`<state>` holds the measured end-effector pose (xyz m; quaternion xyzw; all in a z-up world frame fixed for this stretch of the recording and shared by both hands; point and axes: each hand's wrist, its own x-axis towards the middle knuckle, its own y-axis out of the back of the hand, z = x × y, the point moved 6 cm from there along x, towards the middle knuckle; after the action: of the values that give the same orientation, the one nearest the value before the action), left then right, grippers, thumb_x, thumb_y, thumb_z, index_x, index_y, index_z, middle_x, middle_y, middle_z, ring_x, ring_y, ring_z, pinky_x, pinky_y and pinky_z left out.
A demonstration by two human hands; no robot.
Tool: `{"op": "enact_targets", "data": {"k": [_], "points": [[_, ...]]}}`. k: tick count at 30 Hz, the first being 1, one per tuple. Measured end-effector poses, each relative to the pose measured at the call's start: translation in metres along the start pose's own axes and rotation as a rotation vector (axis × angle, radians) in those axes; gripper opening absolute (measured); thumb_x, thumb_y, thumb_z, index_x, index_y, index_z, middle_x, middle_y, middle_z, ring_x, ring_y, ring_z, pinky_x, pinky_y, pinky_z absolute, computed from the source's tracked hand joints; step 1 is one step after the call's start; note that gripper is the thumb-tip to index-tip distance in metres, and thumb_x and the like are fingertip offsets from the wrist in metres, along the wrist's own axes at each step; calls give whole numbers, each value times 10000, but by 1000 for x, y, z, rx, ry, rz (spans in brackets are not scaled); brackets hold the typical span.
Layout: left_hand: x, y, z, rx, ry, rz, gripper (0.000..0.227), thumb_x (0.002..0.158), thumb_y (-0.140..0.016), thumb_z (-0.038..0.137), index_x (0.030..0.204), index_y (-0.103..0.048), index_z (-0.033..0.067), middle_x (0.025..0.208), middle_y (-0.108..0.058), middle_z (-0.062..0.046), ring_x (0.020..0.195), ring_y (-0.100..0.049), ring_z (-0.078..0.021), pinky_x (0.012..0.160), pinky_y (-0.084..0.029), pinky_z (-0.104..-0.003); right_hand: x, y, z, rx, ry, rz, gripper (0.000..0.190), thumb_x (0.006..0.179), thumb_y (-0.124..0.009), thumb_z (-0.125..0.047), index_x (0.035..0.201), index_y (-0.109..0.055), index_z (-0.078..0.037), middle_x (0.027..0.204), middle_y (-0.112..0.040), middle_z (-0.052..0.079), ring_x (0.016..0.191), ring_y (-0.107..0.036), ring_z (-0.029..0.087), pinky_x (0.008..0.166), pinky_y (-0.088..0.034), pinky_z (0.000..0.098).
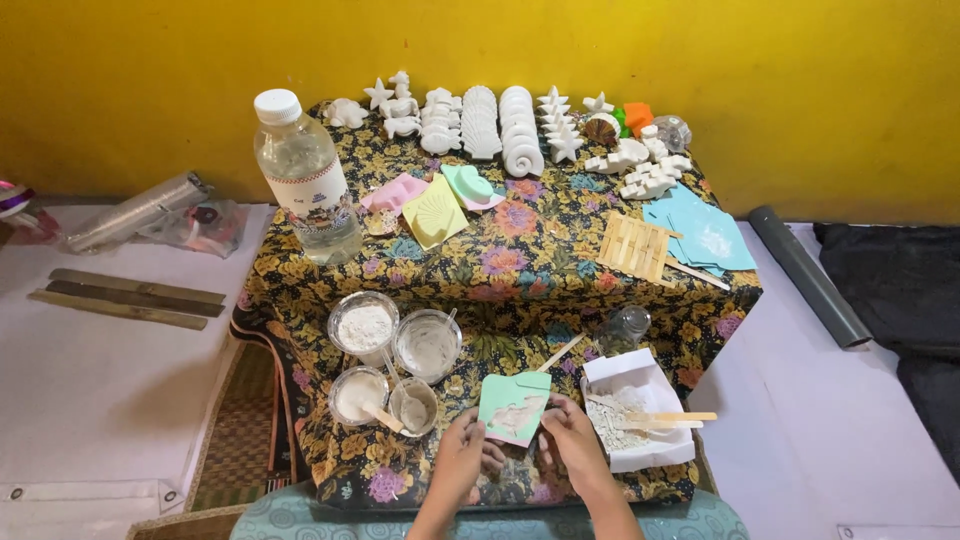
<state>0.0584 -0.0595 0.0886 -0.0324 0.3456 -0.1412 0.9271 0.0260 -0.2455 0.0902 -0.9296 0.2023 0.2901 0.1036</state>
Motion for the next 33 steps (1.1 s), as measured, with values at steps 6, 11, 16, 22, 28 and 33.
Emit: {"op": "enact_targets", "data": {"k": [6,11,16,22,28,33], "points": [[-6,-3,5,59,5,-37,494,1078,-403,209,1566,-348,155,889,-757,-160,792,-763,-229,783,-657,-332,-23,-2,-11,-241,284,84,448,991,-593,-122,1437,-555,-111,860,-643,63,526,-516,151,512,-482,312],[-1,-1,0,-125,-5,-179,437,1069,-384,50,1499,-457,68,1149,-730,-204,989,-751,-260,913,-644,-322,-28,4,-20,-226,230,146,474,1017,-555,-28,1487,-524,-91,871,-634,102,564,-521,165,531,-490,308],[3,-1,2,-15,-434,-210,519,818,-662,-93,1314,-709,49,1264,-611,-72,1093,-635,-205,897,-659,-316,-21,18,-13,228,273,51,475,973,-562,33,1437,-468,-4,783,-454,119,585,-508,248,447,-488,393],[39,-2,-33,-93,-731,43,341,673,-605,-95,880,-847,27,876,-783,-79,806,-625,-177,626,-512,-271,-36,17,-19,172,286,80,460,975,-569,4,1428,-493,22,808,-465,136,581,-509,262,454,-495,418],[39,-4,-42,-48,-697,173,281,747,-715,-21,960,-856,96,1030,-838,-65,951,-709,-173,619,-572,-262,-41,17,-21,163,308,85,470,979,-565,-19,1436,-462,18,806,-467,144,574,-520,278,478,-510,444],[21,-4,-17,-98,-820,147,283,774,-729,18,1034,-837,49,1003,-824,-105,963,-728,-219,827,-641,-371,-33,15,-14,181,344,56,427,964,-599,-31,1376,-494,5,793,-548,148,592,-560,257,461,-530,394]]}}
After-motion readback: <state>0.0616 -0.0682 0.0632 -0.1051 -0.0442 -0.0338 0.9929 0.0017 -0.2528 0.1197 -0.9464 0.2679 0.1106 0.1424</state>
